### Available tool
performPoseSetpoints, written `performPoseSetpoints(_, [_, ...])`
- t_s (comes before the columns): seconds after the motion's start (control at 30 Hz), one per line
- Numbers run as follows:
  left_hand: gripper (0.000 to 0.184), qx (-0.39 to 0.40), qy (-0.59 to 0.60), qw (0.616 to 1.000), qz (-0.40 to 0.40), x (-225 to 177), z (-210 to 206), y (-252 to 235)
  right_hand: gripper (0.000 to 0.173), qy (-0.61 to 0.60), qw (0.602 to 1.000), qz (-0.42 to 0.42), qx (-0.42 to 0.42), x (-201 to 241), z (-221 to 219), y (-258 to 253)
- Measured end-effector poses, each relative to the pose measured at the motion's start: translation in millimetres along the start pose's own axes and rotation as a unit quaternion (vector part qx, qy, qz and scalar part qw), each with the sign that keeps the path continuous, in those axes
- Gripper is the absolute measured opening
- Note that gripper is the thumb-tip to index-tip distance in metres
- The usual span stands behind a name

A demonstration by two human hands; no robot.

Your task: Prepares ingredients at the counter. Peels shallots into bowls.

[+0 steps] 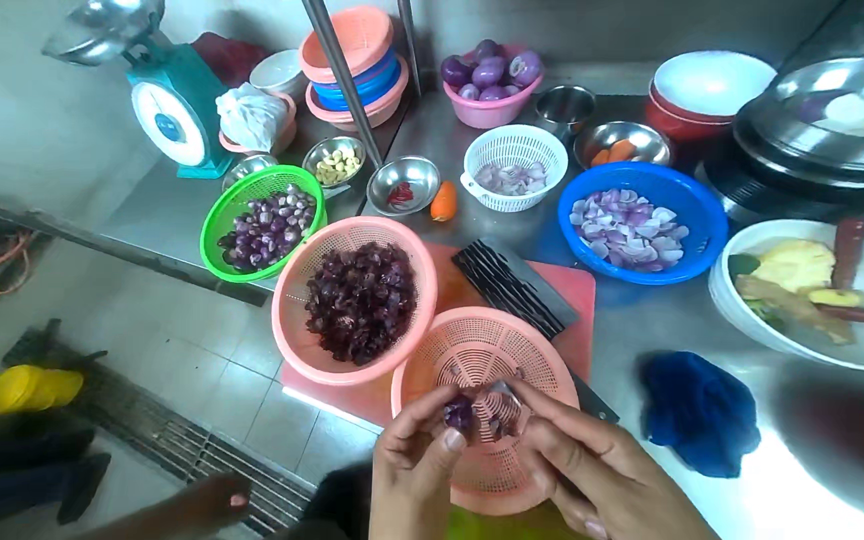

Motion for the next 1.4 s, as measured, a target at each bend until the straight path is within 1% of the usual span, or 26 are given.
performPoseSetpoints(0.03, [0.031,0.014,0.017,1.0,0.002,-0.4,1.8,-2.2,0.042,0.012,1.0,-0.001,-0.012,1.1,2.8,-0.8])
performPoseSetpoints(0.1, [0.032,0.03,0.034,0.999,0.002,-1.4,5.7,-6.5,0.043,0.079,0.997,-0.013,-0.021,2.7,6.9,-2.4])
performPoseSetpoints(0.17, [0.032,0.054,0.02,0.998,-0.01,-2.3,9.6,-13.0,0.05,0.16,0.987,-0.029,-0.003,2.6,7.4,-3.0])
performPoseSetpoints(0.2, [0.033,0.065,0.01,0.998,-0.014,-3.2,11.1,-17.1,0.055,0.18,0.983,-0.037,0.003,2.2,6.2,-2.8])
performPoseSetpoints(0.3, [0.032,0.102,-0.016,0.994,-0.024,-6.6,13.9,-30.8,0.063,0.165,0.986,-0.022,0.005,0.4,-0.9,-0.2])
performPoseSetpoints(0.43, [0.032,0.16,-0.032,0.986,-0.026,-12.2,15.1,-50.1,0.06,0.141,0.989,0.04,0.015,10.1,-16.0,2.2])
performPoseSetpoints(0.53, [0.031,0.196,-0.024,0.98,-0.009,-13.7,16.1,-61.5,0.053,0.175,0.981,0.081,0.014,14.5,-26.2,-1.8])
performPoseSetpoints(0.6, [0.032,0.21,-0.015,0.977,0.005,-16.1,18.0,-66.7,0.049,0.199,0.976,0.083,0.005,15.7,-33.0,-5.5])
performPoseSetpoints(0.7, [0.032,0.217,-0.019,0.976,0.019,-23.0,23.4,-73.4,0.044,0.216,0.973,0.083,-0.022,16.4,-44.6,-10.8])
performPoseSetpoints(0.8, [0.031,0.215,-0.014,0.976,0.032,-30.0,32.1,-77.8,0.043,0.222,0.97,0.089,-0.052,14.1,-58.8,-14.6])
performPoseSetpoints(0.97, [0.033,0.204,-0.017,0.977,0.058,-41.2,43.1,-81.9,0.042,0.267,0.946,0.112,-0.144,6.0,-87.9,-18.2])
performPoseSetpoints(1.03, [0.033,0.211,-0.014,0.974,0.075,-44.5,45.8,-82.7,0.042,0.228,0.953,0.101,-0.174,3.2,-96.9,-17.3])
performPoseSetpoints(1.13, [0.032,0.242,0.01,0.964,0.114,-45.0,48.1,-83.5,0.041,0.088,0.972,0.048,-0.214,0.7,-106.4,-13.6])
performPoseSetpoints(1.23, [0.032,0.286,0.057,0.941,0.169,-41.0,50.8,-83.9,0.041,-0.022,0.972,0.032,-0.233,-0.8,-113.5,-6.7])
performPoseSetpoints(1.3, [0.033,0.317,0.082,0.928,0.18,-38.8,52.8,-85.4,0.042,-0.048,0.968,0.043,-0.241,-2.2,-118.2,-1.1])
performPoseSetpoints(1.4, [0.035,0.354,0.091,0.916,0.168,-37.6,57.3,-89.7,0.043,-0.051,0.959,0.057,-0.274,-3.1,-124.1,8.4])
Point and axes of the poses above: each hand's wrist, its own y-axis away from the middle knuckle, its own z-axis out of the back of the hand, x = y × z, the point moved 2 cm from there along -y, towards the middle knuckle, and after that the axes turned 3 degrees about -x, right-handed, at the moved point
